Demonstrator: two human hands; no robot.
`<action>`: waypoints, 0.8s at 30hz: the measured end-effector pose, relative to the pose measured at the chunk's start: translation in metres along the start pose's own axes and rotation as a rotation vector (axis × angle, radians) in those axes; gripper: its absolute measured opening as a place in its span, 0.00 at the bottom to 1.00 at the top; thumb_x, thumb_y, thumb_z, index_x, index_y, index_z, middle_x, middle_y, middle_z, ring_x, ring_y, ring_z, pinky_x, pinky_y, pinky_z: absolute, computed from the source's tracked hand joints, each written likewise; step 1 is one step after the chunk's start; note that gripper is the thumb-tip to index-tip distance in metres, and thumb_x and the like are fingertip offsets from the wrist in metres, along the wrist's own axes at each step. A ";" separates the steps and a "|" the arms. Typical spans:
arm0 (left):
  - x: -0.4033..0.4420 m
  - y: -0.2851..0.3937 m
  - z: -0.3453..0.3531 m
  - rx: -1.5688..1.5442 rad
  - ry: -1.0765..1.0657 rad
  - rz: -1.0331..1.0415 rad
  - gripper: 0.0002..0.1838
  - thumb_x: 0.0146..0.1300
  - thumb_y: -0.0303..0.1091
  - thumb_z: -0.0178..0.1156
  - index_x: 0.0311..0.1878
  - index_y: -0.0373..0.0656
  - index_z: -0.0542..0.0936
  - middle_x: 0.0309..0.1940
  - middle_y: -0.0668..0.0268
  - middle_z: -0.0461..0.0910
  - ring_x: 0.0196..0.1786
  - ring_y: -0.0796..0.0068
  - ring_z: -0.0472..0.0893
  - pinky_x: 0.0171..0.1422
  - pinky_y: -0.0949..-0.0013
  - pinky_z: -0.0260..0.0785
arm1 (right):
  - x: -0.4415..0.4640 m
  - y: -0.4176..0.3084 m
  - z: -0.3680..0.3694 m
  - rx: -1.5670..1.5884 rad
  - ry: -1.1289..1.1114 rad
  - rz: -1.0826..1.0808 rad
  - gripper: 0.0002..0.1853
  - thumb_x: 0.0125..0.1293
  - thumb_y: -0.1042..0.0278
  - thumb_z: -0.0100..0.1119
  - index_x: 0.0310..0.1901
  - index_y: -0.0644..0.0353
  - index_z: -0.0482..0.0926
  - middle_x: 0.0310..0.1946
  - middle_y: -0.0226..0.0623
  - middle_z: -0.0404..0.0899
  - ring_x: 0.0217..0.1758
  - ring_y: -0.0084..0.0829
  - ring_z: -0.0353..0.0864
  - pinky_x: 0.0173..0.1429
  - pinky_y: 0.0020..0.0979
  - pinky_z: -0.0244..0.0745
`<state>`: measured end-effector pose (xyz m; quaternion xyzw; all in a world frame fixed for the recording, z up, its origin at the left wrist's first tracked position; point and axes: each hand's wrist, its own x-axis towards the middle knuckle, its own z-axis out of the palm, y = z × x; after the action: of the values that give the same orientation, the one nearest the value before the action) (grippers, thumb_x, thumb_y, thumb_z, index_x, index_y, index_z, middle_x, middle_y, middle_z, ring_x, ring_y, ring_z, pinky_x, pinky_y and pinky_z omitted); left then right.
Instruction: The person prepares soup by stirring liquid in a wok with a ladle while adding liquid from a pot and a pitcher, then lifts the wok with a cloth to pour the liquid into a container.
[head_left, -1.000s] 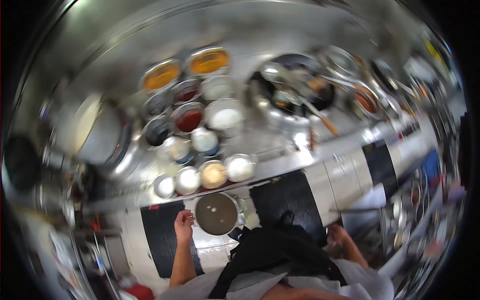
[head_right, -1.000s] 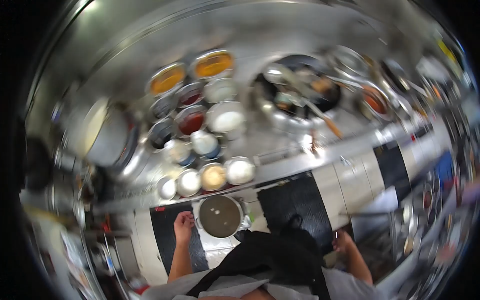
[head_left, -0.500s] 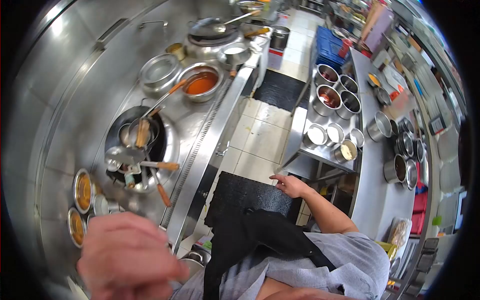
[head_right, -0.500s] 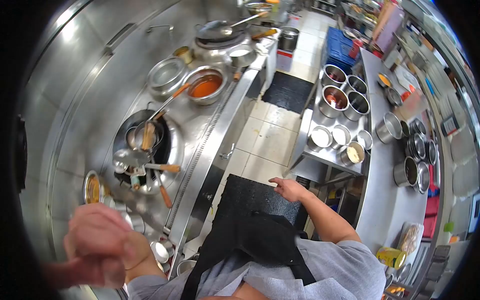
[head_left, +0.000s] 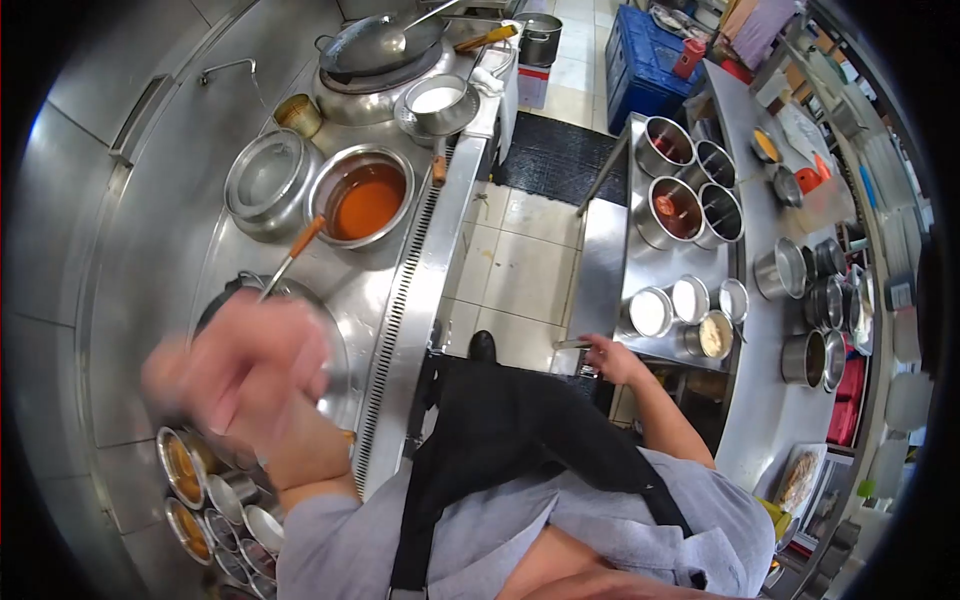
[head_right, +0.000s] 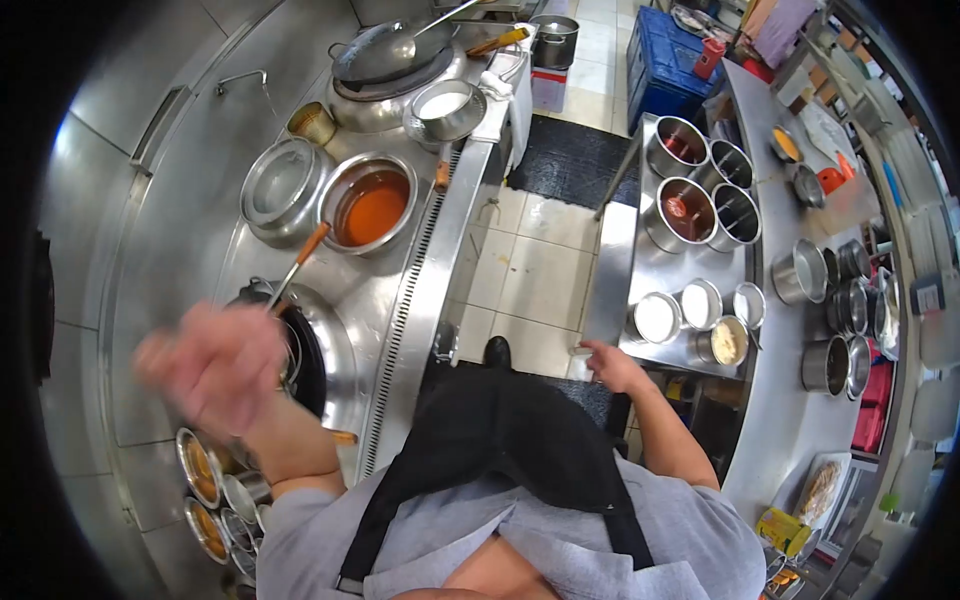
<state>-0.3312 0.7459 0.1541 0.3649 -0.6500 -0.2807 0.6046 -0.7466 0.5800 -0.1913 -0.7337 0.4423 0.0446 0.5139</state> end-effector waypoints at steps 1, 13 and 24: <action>0.008 -0.043 0.009 0.054 0.301 0.007 0.08 0.66 0.19 0.52 0.45 0.38 0.78 0.33 0.61 0.78 0.29 0.71 0.78 0.34 0.72 0.71 | 0.013 0.003 -0.008 0.111 0.033 0.010 0.25 0.69 0.72 0.54 0.68 0.59 0.70 0.33 0.41 0.83 0.32 0.34 0.82 0.43 0.36 0.78; 0.141 -0.504 -0.067 -0.365 0.584 -1.017 0.23 0.74 0.31 0.56 0.67 0.40 0.63 0.51 0.54 0.74 0.48 0.58 0.83 0.52 0.58 0.80 | 0.096 -0.013 -0.132 0.734 0.288 0.240 0.26 0.74 0.70 0.52 0.73 0.56 0.65 0.38 0.35 0.82 0.34 0.22 0.81 0.36 0.24 0.76; 0.185 -0.642 -0.119 -0.312 0.953 -1.136 0.18 0.76 0.39 0.53 0.60 0.41 0.64 0.47 0.56 0.73 0.44 0.58 0.85 0.45 0.59 0.81 | 0.294 -0.086 -0.404 0.438 0.236 -0.039 0.25 0.75 0.72 0.51 0.72 0.59 0.65 0.40 0.36 0.82 0.36 0.22 0.80 0.40 0.25 0.76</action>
<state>-0.1275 0.2341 -0.2425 0.6356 0.0168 -0.4498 0.6272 -0.6660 0.0889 -0.0943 -0.6134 0.4839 -0.1483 0.6063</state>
